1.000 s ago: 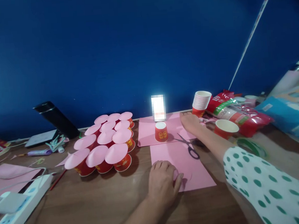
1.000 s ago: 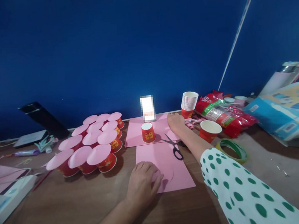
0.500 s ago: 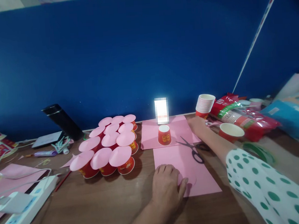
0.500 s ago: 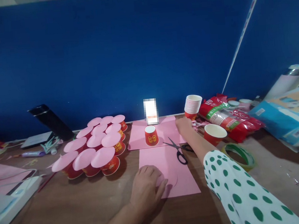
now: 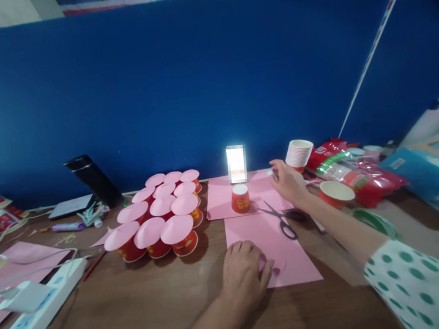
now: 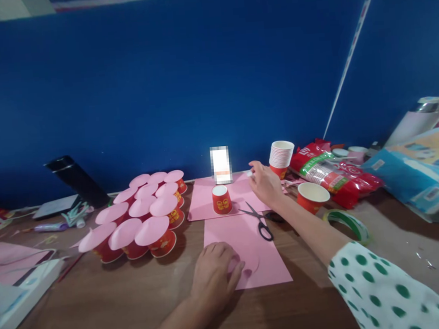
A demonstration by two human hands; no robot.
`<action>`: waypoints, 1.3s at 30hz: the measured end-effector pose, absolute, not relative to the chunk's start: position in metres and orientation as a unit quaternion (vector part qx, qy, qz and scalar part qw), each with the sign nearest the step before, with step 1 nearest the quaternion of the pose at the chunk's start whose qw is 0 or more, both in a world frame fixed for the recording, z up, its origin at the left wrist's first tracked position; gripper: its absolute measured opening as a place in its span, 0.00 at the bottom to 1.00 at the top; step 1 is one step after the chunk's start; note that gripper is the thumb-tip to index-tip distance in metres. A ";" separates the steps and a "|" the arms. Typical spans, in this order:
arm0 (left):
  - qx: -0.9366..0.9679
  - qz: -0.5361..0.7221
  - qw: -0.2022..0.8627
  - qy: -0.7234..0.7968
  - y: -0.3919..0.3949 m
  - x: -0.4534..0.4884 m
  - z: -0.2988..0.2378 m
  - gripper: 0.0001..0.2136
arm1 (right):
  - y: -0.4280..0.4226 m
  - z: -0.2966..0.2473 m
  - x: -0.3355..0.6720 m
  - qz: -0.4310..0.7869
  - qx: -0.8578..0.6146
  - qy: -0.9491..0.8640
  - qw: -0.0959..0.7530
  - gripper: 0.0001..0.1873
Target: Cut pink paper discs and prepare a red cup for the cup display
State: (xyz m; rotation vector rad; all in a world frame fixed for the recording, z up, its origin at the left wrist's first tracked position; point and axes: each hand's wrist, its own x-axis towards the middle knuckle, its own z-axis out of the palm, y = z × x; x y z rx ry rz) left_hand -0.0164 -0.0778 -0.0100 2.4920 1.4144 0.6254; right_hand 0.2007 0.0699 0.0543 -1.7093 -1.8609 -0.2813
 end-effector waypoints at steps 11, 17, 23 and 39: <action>0.799 0.366 0.152 0.453 -0.074 -0.023 -0.010 0.11 | -0.022 0.039 0.183 0.462 -0.456 -0.487 0.584 0.30; 0.714 0.414 0.333 0.456 -0.071 -0.026 0.016 0.11 | -0.035 0.019 0.167 0.528 -0.421 -0.460 0.576 0.31; 0.738 0.356 0.327 0.471 -0.054 -0.015 0.028 0.18 | -0.038 0.014 0.164 0.553 -0.389 -0.450 0.583 0.31; 0.787 0.338 0.239 0.457 -0.059 -0.010 -0.002 0.10 | -0.052 0.006 0.164 0.495 -0.408 -0.574 0.510 0.12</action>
